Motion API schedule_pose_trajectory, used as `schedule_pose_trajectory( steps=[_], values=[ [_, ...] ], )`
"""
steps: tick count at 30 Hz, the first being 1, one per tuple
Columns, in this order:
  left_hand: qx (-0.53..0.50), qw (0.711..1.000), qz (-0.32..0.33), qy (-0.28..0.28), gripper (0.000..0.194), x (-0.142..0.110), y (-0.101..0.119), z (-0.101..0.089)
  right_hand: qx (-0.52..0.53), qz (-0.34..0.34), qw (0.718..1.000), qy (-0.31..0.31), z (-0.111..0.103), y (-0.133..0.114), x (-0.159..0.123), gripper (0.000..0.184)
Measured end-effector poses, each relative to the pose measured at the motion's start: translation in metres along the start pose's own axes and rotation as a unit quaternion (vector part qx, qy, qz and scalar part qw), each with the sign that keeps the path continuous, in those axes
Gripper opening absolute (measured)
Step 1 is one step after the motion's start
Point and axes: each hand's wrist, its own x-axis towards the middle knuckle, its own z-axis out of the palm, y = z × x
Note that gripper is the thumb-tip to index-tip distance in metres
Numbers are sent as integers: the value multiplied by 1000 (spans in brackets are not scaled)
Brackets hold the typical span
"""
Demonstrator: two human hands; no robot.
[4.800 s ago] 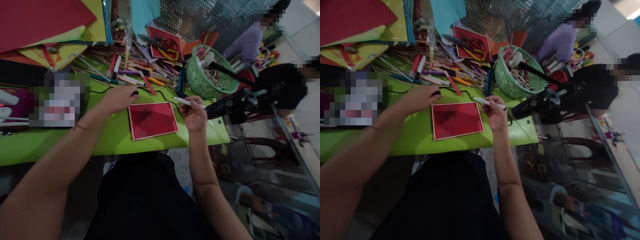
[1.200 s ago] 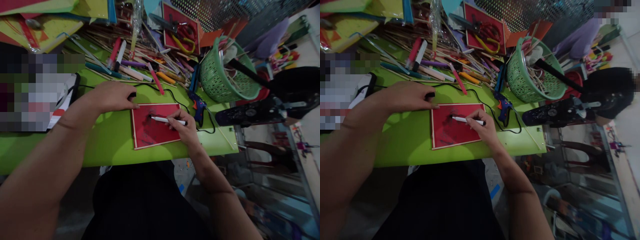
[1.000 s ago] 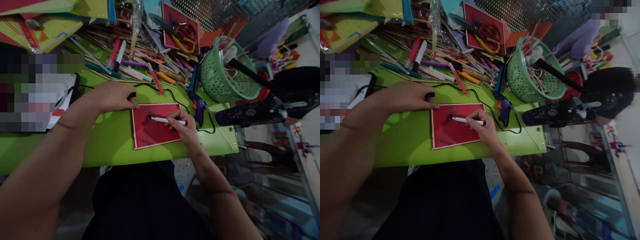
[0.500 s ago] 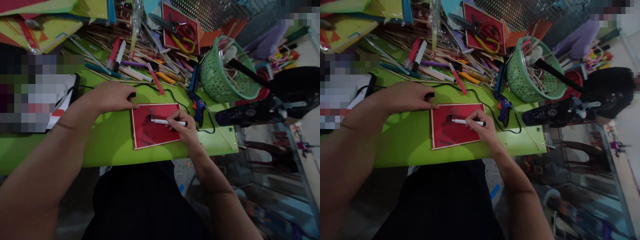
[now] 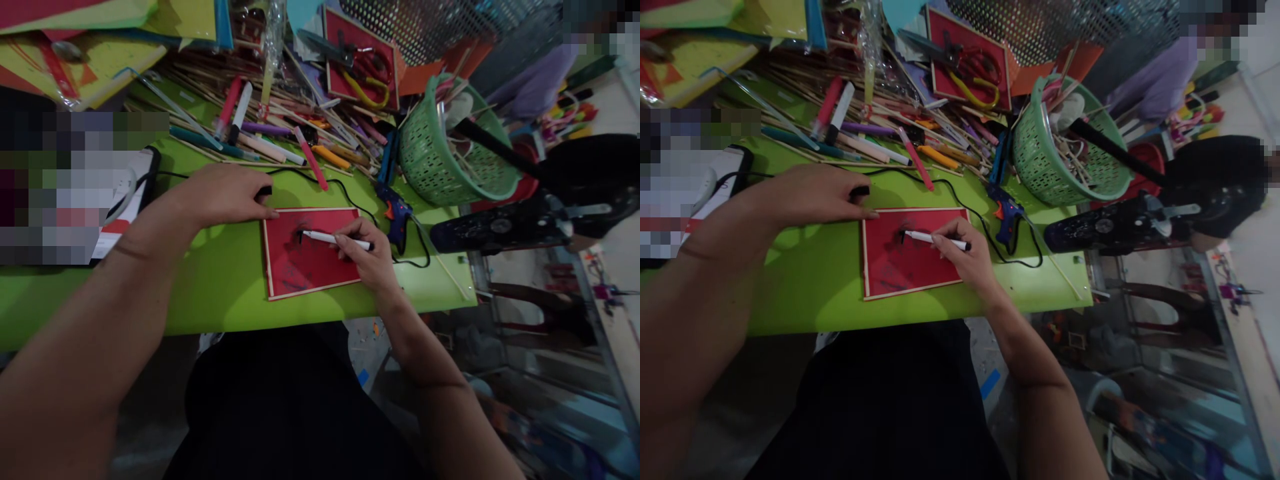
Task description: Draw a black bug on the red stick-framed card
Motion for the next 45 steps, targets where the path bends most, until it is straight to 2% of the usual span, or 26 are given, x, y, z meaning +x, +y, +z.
schedule_pose_trajectory(
  steps=[7, 19, 24, 29, 34, 39, 45],
  values=[
    [-33, 999, 13, 15, 41, 7, -11, 8, -12, -3, 1000, -20, -2, 0, -2, 38],
    [-32, 999, -4, -5, 38, 5, -5, 5, -5, -15, 999, -42, -3, 0, -1, 40],
    [-13, 1000, 9, 4, 36, 2, -4, 3, -13, -7, 999, -34, -1, -1, -1, 39],
    [-12, 1000, 5, -14, 37, 0, -2, 2, -26, -12, 999, -44, -1, -4, 0, 35],
    [-19, 1000, 20, 11, 37, 2, -6, 5, -20, -5, 999, -34, 1, -4, 1, 36],
    [0, 1000, 15, -1, 34, 4, -5, 5, -14, -7, 999, -40, 1, -3, 1, 35],
    [-37, 999, 13, 7, 31, 6, -7, 6, -26, -15, 999, -34, 0, -2, 1, 37]
  ],
)
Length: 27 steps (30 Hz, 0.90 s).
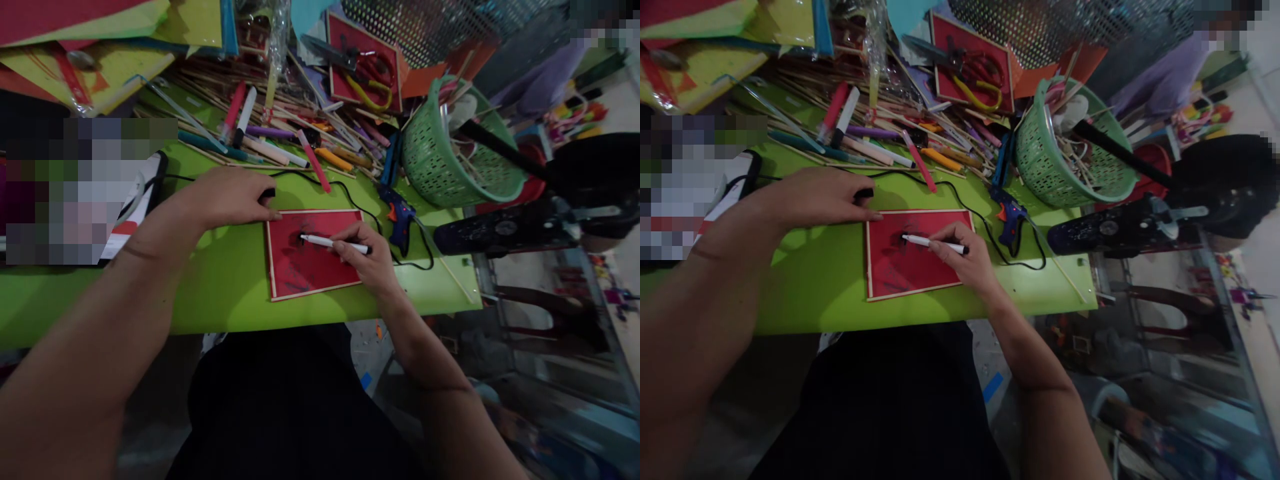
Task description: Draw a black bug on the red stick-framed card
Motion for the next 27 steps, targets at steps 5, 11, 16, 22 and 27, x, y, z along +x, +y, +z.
schedule_pose_trajectory(
  steps=[5, 11, 16, 22, 27],
  values=[
    [3, 1000, -11, -9, 33, -1, 1, -1, 2, 1, 1000, -5, 0, -1, 0, 36],
    [17, 999, -24, -20, 37, -4, 9, -5, -3, -7, 1000, -10, -1, -2, -1, 30],
    [46, 998, -24, -28, 39, -3, 9, -5, 4, -9, 1000, -14, -2, 0, -2, 28],
    [21, 1000, 6, -13, 38, -1, 0, -1, -7, 5, 1000, -12, -2, 1, -1, 32],
    [20, 1000, 8, -9, 36, -1, -1, -1, -13, 10, 1000, -10, -1, -1, -1, 33]
  ],
)
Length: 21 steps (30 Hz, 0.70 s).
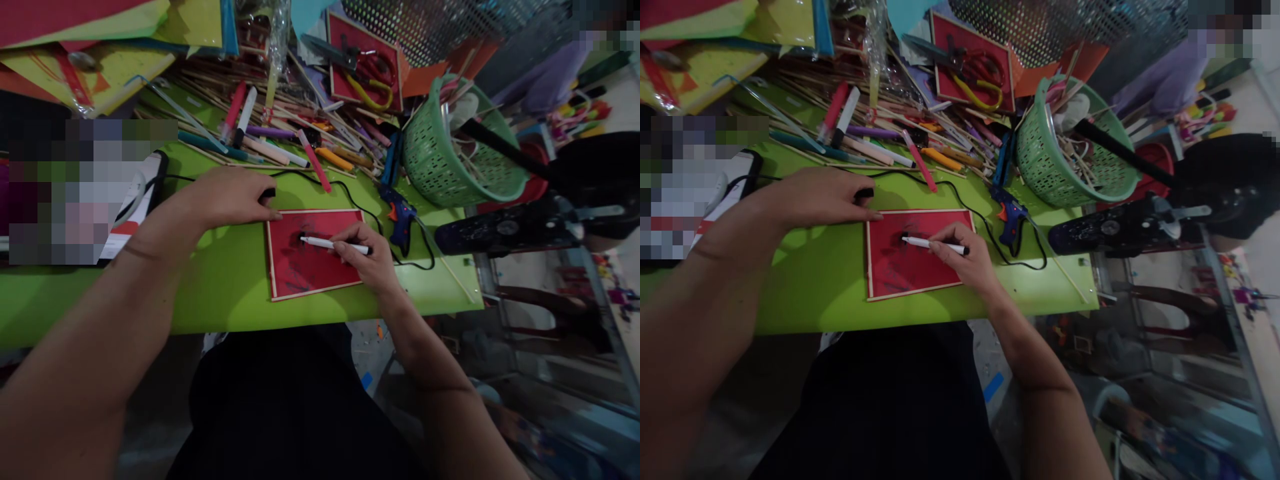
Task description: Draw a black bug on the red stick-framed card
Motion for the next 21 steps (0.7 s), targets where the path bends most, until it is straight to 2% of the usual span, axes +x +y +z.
schedule_pose_trajectory(
  steps=[3, 13, 21],
  values=[
    [-3, 1000, -12, -4, 37, -1, 3, -1, 4, 2, 1000, 0, 0, -2, 0, 34],
    [-44, 999, 8, 16, 37, 2, -4, 2, 17, -5, 1000, -13, -1, -1, -1, 37],
    [-13, 1000, -3, 7, 35, -1, 0, -1, 2, -2, 1000, -8, -1, -3, -1, 36]
  ],
)
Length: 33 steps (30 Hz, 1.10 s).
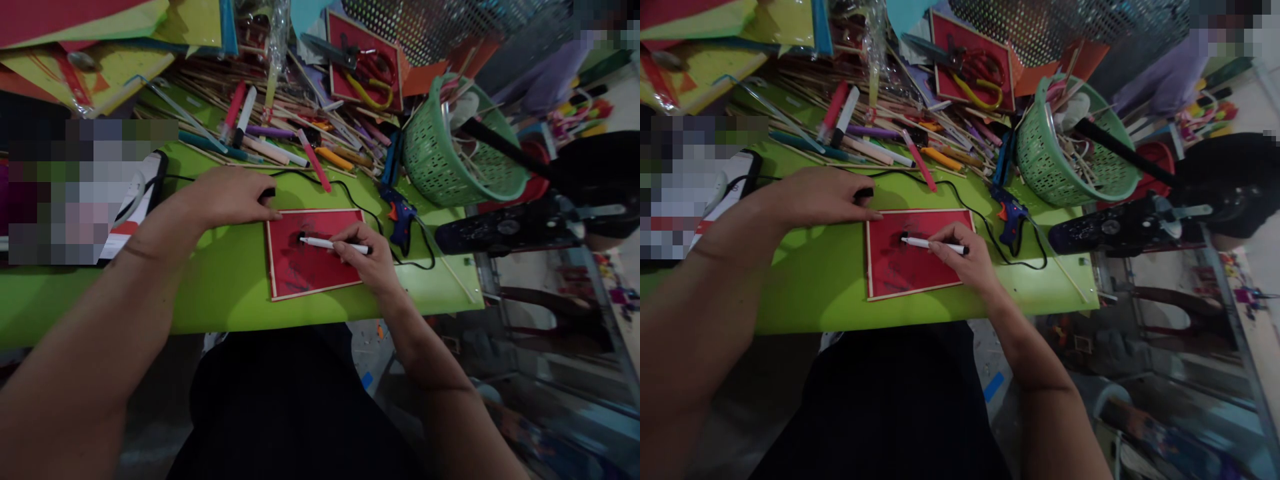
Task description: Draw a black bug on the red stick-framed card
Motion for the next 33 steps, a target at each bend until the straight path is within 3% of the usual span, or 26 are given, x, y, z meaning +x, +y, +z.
schedule_pose_trajectory(
  steps=[6, 15, 21, 33],
  values=[
    [-15, 1000, 25, 11, 37, 3, -7, 4, 6, 5, 1000, -5, 0, 3, 0, 39],
    [16, 1000, -13, -14, 36, -4, 9, -4, 5, 8, 1000, -5, 1, -1, 1, 42],
    [-2, 1000, -1, 3, 33, -2, 3, -1, 14, 1, 1000, -3, 1, 0, 1, 34],
    [18, 1000, 4, -20, 49, -3, 0, -1, 17, 7, 1000, 22, 4, 1, 2, 34]
  ],
)
